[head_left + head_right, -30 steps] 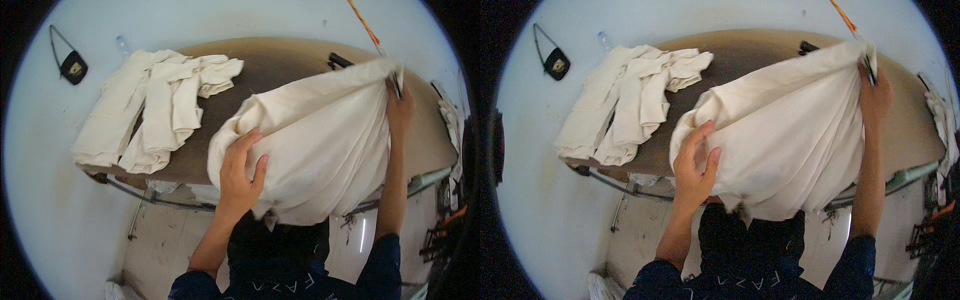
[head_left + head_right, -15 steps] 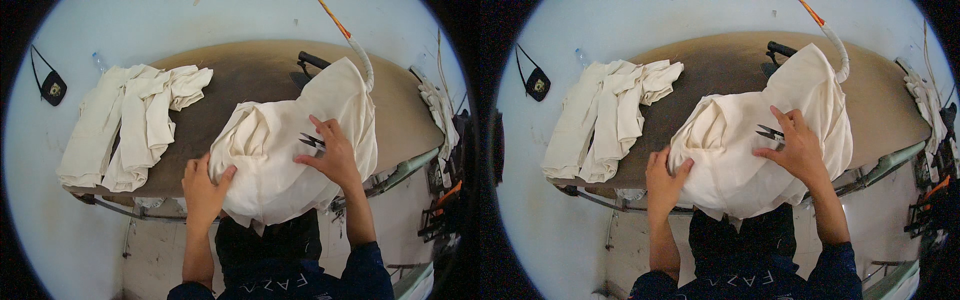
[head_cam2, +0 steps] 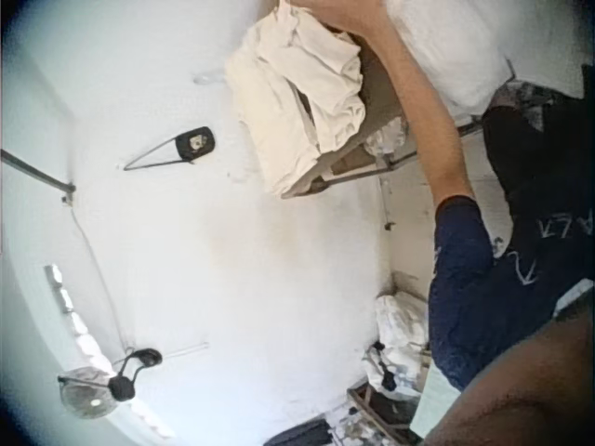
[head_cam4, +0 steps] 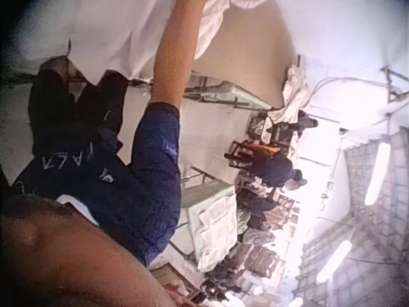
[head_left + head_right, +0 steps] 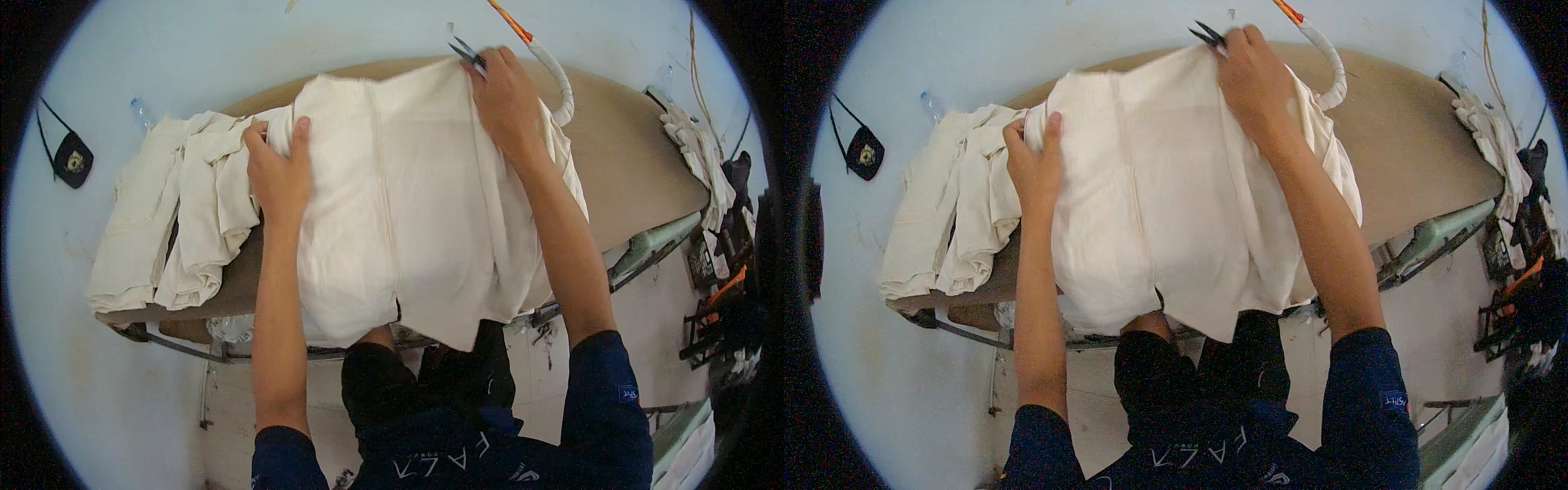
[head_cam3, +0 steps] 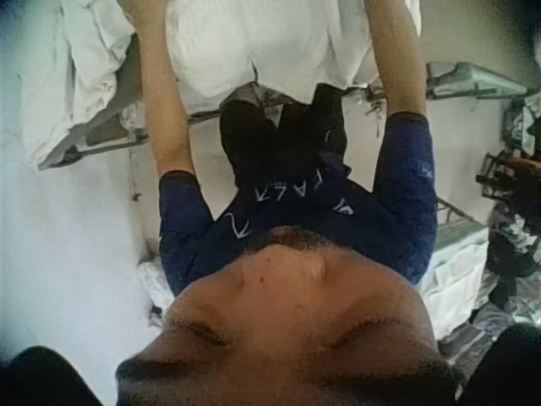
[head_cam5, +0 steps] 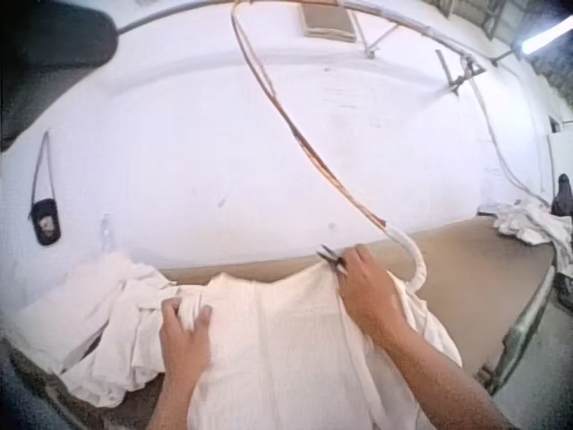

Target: The person uses small scissors to trim loose threads from a white garment on an ironing board. The garment is repeatedly repositioned and turned over to access different areas for trimming.

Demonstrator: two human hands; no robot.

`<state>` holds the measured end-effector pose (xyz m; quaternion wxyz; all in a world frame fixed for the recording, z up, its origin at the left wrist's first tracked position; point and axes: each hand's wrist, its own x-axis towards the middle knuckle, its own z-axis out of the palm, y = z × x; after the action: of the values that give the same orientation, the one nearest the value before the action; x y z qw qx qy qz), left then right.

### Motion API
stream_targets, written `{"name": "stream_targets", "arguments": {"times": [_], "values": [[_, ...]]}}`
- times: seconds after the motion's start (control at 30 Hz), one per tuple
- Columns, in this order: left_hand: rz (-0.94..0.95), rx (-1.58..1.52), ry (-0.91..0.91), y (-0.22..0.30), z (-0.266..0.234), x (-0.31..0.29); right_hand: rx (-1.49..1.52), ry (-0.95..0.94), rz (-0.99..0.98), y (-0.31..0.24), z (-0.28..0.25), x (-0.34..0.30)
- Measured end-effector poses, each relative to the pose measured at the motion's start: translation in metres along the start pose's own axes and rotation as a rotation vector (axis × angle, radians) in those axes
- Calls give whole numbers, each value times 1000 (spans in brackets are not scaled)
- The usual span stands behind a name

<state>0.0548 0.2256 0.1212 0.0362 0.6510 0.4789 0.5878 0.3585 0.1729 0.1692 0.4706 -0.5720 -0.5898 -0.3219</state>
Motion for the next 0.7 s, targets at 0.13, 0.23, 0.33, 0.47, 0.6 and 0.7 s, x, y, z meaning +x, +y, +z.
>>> {"name": "stream_targets", "arguments": {"times": [0.13,0.23,0.33,0.47,0.6,0.7], "values": [[113,139,-45,18,-13,-26,-75,-189,93,6,6,-12],[272,353,-206,8,-39,-100,86,-430,43,-38,-43,-90],[160,453,-336,4,-40,-135,13,-448,111,-45,-74,-141],[33,314,-426,4,-32,-108,-70,-541,218,-23,-61,-141],[137,328,-337,-22,5,-60,-115,-445,89,-2,-16,-113],[195,349,-399,-21,10,-44,-165,-459,73,18,0,-79]]}}
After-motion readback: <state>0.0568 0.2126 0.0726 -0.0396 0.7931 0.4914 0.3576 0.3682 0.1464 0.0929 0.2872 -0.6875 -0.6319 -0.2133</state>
